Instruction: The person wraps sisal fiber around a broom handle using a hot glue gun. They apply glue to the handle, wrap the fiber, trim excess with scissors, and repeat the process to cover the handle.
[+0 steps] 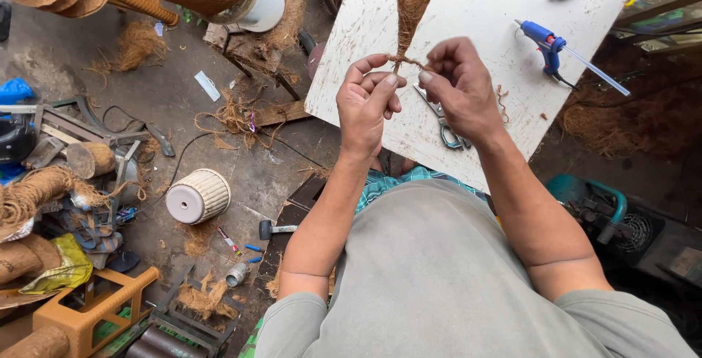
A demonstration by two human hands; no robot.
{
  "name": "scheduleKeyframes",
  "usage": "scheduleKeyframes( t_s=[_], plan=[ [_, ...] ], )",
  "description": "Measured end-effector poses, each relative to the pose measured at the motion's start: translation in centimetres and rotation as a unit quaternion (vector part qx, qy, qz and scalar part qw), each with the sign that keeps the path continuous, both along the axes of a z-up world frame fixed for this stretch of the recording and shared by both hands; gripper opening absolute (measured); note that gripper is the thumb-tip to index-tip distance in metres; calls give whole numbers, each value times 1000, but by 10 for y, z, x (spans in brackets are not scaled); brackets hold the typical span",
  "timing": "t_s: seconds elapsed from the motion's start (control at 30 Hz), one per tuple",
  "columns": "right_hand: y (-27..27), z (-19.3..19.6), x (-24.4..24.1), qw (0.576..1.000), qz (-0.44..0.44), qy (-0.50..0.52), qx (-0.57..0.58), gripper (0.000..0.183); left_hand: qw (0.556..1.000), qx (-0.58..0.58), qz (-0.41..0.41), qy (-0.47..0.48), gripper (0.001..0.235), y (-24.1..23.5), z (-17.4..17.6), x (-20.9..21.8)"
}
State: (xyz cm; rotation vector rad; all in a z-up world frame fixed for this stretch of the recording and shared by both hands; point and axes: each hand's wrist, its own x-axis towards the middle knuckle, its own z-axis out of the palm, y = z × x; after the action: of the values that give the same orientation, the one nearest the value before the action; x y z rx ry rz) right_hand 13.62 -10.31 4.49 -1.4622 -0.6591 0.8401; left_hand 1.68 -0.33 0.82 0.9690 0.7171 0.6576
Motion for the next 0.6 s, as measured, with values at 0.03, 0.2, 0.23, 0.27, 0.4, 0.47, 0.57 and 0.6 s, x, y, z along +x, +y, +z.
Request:
scheduleKeyframes(
  t_s=[0.03, 0.2, 0.23, 0.27, 0.4, 0.47, 0.57, 0.6],
  plan=[
    [-2, 1, 2, 1000, 3, -1, 2, 17, 1000, 2, 3, -1, 34, 1, 1, 0],
    [-14, -1, 11, 992, 61, -73, -83, 8, 999, 4, 4, 52, 27, 4, 0, -4],
    [-14, 3, 10, 992, 62, -73, -84, 8, 999, 3, 6, 53, 27, 4, -2, -5],
    [-13, 7, 9, 997, 67, -45, -11, 10, 998, 9, -4, 67, 26, 4, -4, -5],
    [-9, 23, 15, 988, 89, -19, 125, 9, 996, 1, -24, 84, 23, -1, -8, -2],
    [-3, 22, 18, 988, 63, -103, 98, 7, 996, 8, -30, 80, 18, -4, -8, -1],
    [1, 19, 17, 979, 39, -195, 52, 9, 997, -1, -28, 67, 15, -6, -10, 1],
    [1, 16, 15, 979, 41, -199, 32, 11, 998, -20, -23, 63, 18, -6, -12, 0]
  ],
)
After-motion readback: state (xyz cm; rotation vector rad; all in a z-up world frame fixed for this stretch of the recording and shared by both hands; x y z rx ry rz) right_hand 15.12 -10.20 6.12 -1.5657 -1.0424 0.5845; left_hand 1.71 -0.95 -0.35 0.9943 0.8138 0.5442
